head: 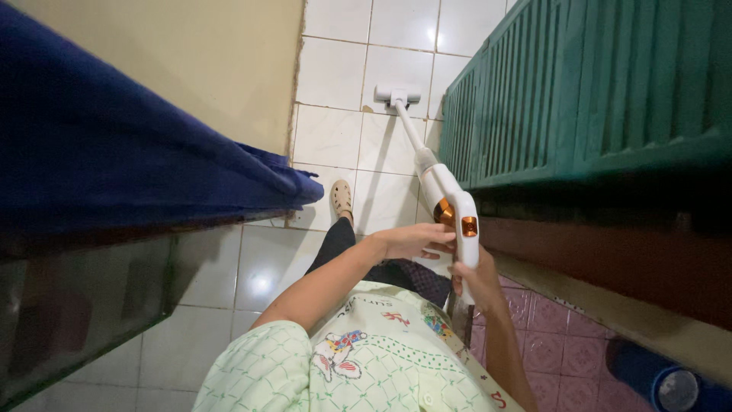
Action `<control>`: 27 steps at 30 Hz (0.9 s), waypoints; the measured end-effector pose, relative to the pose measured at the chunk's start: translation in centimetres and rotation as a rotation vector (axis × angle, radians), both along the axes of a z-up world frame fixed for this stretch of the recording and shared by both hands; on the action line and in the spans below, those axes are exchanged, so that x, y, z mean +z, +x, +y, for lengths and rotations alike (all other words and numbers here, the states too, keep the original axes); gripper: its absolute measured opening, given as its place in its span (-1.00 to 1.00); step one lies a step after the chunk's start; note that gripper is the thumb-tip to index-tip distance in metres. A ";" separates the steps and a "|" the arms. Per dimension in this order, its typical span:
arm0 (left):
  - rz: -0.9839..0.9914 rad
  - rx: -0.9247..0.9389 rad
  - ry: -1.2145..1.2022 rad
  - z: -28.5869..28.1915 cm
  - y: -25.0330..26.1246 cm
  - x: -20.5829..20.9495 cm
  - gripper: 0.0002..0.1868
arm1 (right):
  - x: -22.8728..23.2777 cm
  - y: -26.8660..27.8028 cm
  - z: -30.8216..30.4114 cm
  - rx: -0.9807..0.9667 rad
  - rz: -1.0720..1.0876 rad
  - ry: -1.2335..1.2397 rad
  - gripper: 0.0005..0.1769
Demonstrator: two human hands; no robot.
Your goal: The person vacuums a tiled floor using a handheld vacuum cleaner, moving a red plastic stool to reach the floor area underneath it.
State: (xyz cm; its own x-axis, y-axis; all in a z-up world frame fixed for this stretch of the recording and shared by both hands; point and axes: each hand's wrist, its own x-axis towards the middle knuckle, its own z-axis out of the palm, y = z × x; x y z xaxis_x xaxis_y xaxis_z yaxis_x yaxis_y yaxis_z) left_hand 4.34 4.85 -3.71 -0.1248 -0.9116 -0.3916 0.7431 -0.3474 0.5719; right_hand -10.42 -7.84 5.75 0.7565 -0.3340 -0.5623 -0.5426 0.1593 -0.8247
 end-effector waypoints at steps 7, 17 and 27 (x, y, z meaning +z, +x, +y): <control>0.078 0.218 -0.156 0.0 6.3 0.0 -0.35 | -4.5 7.5 -1.5 -0.008 -0.100 0.000 -0.61; 0.048 0.550 -0.027 -1.3 21.2 -0.8 -0.13 | -10.1 25.5 -4.2 -0.021 -0.136 0.023 -0.59; -0.033 0.660 0.024 3.6 32.8 -1.8 -0.16 | -14.3 46.0 -5.8 0.032 -0.252 -0.018 -0.62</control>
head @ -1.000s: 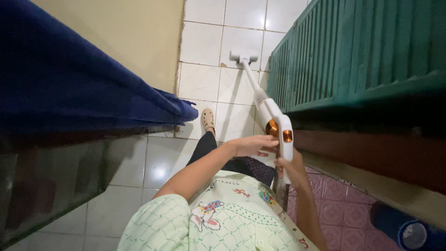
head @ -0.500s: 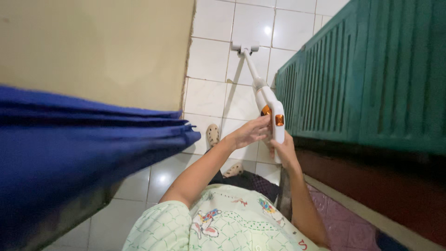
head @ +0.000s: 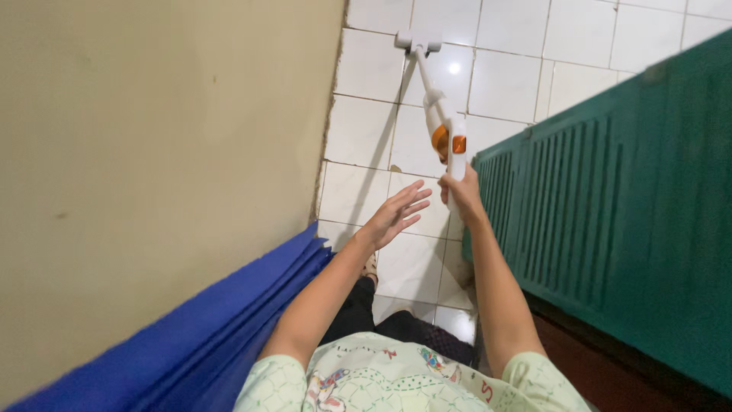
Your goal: The person vacuums a tiled floor using a handheld vacuum cleaner, moving a red plastic stool to reach the floor area underneath it.
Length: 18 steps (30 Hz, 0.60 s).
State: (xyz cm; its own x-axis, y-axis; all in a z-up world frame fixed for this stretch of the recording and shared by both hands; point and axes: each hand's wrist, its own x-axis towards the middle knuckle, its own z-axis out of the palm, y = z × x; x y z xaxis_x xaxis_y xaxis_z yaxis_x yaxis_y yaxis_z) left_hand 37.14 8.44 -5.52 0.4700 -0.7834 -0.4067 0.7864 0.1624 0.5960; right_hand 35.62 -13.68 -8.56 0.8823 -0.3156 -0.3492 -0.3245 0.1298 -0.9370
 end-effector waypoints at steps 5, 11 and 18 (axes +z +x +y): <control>-0.012 0.069 0.048 3.2 2.2 -1.3 -0.20 | -1.5 7.2 0.6 -0.031 0.037 0.018 -0.62; 0.007 0.110 0.089 4.8 1.0 -2.4 -0.19 | -1.8 5.2 4.8 -0.041 0.021 0.053 -0.57; -0.015 0.124 0.125 3.9 -5.0 -3.6 -0.18 | 0.4 -8.5 9.4 -0.042 0.092 0.136 -0.66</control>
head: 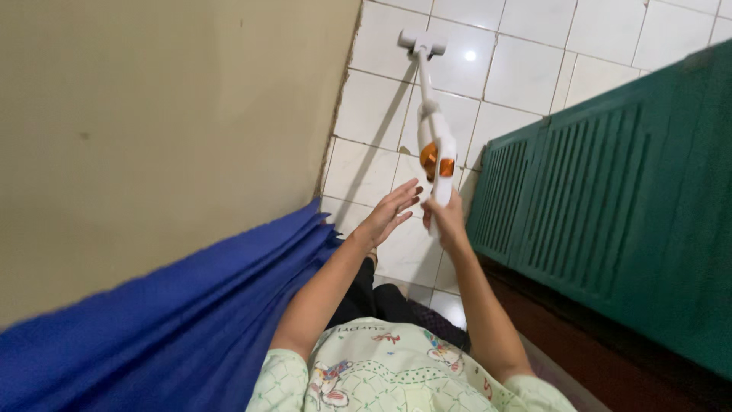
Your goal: The person vacuums a tiled floor using a handheld vacuum cleaner, moving a red plastic stool to reach the floor area underneath it.
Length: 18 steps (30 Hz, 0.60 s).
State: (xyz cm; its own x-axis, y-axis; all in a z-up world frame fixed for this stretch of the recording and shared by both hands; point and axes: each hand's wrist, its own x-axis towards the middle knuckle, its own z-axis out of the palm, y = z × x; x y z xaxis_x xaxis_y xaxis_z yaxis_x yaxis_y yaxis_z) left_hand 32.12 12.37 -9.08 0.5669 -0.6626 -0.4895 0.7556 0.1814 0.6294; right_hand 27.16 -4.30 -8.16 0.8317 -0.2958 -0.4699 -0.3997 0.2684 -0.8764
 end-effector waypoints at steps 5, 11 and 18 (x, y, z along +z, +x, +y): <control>0.087 -0.170 -0.006 -0.2 -6.8 1.8 -0.28 | 5.7 -11.0 2.1 0.086 0.124 -0.014 -0.56; 0.199 -0.164 -0.269 -0.4 -9.9 3.5 -0.36 | 7.8 -14.8 1.6 0.095 0.081 0.009 -0.54; 0.102 -0.005 -0.254 -1.4 -2.4 2.7 -0.23 | 3.4 -5.4 0.1 0.114 0.016 -0.025 -0.61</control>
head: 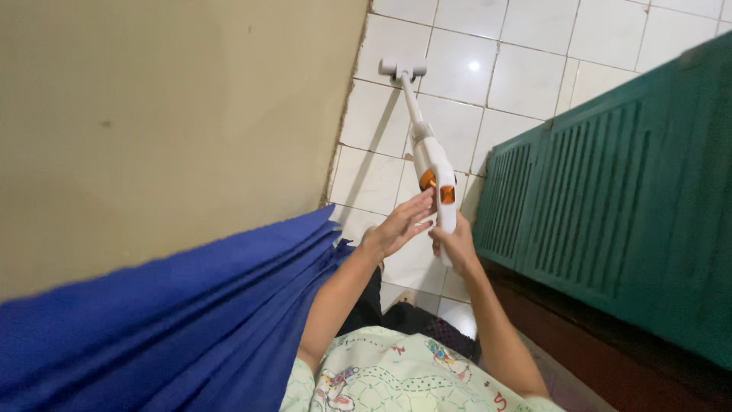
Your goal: The person vacuums a tiled floor using a handheld vacuum cleaner, moving a red plastic stool to reach the floor area underneath it.
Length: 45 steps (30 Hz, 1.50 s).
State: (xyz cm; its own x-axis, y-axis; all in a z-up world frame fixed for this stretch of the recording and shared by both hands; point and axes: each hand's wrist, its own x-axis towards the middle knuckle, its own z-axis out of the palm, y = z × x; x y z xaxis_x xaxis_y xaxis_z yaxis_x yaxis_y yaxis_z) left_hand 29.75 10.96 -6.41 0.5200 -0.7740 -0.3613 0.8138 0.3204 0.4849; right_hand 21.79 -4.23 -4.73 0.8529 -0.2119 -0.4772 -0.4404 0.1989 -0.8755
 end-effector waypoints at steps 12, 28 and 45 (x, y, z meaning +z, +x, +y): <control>-0.102 0.149 0.172 5.2 9.4 0.3 -0.25 | -4.5 21.6 -0.1 0.023 -0.095 0.020 -0.61; -0.023 0.285 0.351 5.3 -4.2 -4.7 -0.30 | -3.3 2.3 5.9 0.083 -0.061 0.118 -0.66; -0.145 0.138 0.295 6.5 -24.8 -0.9 -0.56 | 1.7 -20.3 8.9 0.194 -0.038 0.147 -0.57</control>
